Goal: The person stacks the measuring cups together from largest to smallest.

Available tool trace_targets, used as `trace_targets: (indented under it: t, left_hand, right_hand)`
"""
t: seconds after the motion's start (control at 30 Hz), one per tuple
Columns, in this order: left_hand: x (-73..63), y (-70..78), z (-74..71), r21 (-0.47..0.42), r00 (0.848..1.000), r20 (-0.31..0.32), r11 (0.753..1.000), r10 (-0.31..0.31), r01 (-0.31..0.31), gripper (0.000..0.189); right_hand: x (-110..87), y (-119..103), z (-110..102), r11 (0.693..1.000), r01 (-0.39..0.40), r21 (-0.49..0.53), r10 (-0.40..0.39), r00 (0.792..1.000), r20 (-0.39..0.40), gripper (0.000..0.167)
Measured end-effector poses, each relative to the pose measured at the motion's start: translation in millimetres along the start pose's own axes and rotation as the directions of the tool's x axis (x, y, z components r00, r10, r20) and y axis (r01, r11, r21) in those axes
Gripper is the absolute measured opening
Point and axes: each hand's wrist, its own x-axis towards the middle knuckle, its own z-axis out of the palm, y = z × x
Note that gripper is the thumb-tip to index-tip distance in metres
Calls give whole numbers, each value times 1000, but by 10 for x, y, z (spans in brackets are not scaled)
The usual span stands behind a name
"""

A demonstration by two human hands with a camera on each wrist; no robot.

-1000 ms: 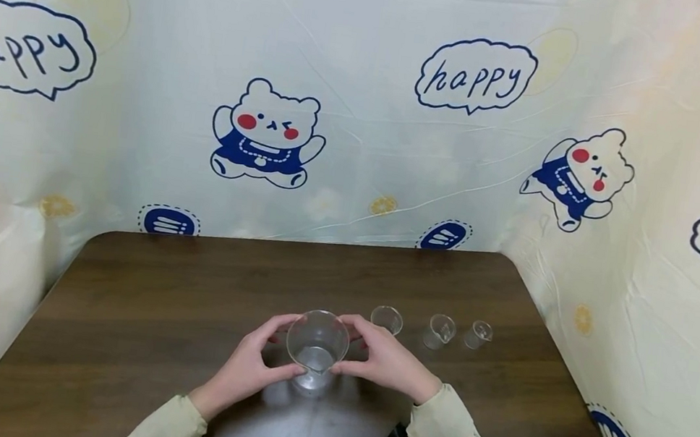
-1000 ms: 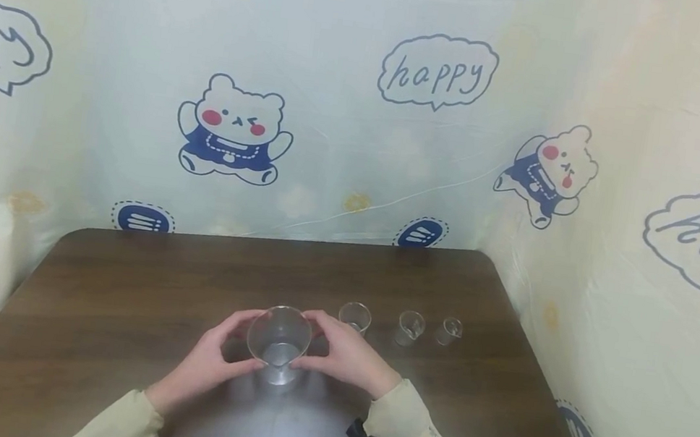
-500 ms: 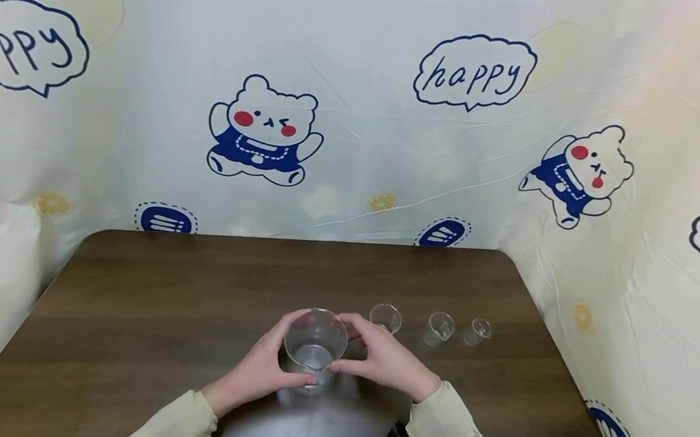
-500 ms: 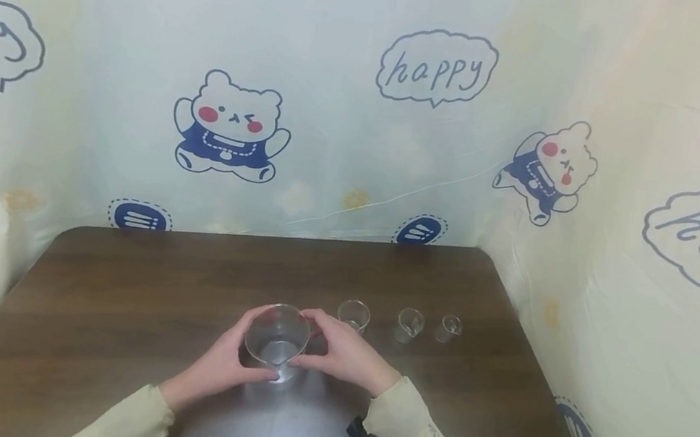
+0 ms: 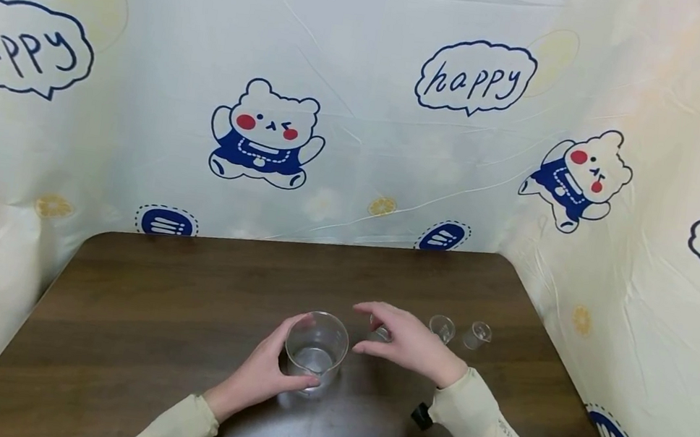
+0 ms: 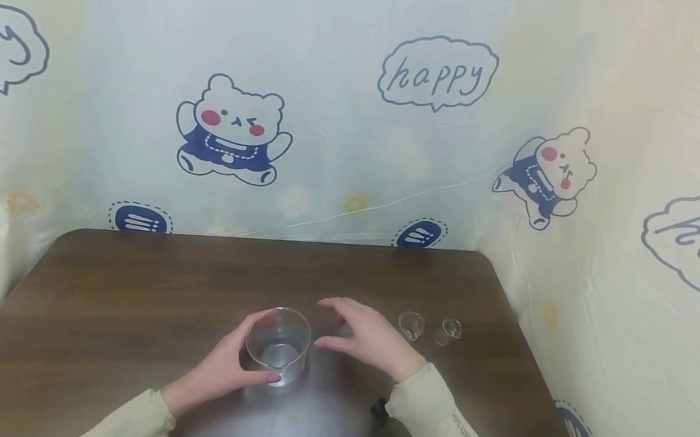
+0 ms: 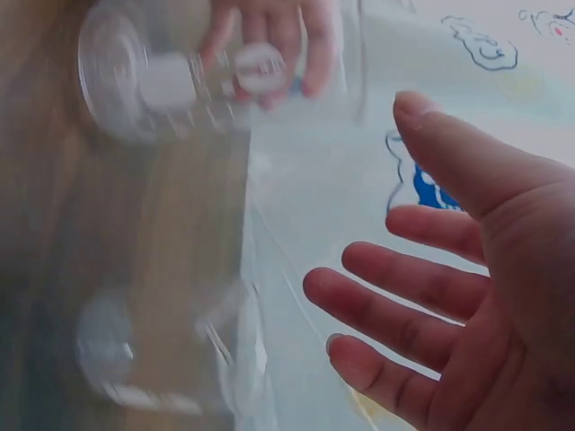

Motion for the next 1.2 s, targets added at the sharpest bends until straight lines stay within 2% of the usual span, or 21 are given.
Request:
trace_targets:
  t: [0.13,0.23,0.33,0.43,0.6,0.8,1.0,1.2]
  left_hand:
    - [-1,6,-5,-8,1000,5,1000,-5,5,94]
    - [3,2,-3,-17,1000,6,1000,4,-4,93]
    - [6,-3,-2,-21,1000,5,1000,15,-15,92]
    - [6,-9,-8,-24,1000,7,1000,20,-20,93]
    - [5,-21,-8,-20,1000,10,1000,19,-19,93]
    - [4,-20,1,-25,999,14,999,41,-40,94]
    - [-9,-22,2,-41,999,22,998,49,-48,94]
    - [-3,-30,-9,-50,999,21,998,49,-48,93]
  right_hand:
    - [-4,45,-214,997,18,-70,-19,1000,-14,53]
    - [-11,81,-342,984,41,-176,-38,999,15,48]
    - [-22,131,-410,956,77,-281,-60,996,68,52]
    - [-12,199,-419,933,87,-350,-43,990,131,60]
    - [52,308,-373,929,35,-369,57,970,236,71]
    - [142,374,-318,944,-50,-327,143,953,267,73]
    - [207,362,-276,945,-80,-318,181,936,302,69]
    - [255,401,-267,938,-77,-339,184,937,297,65]
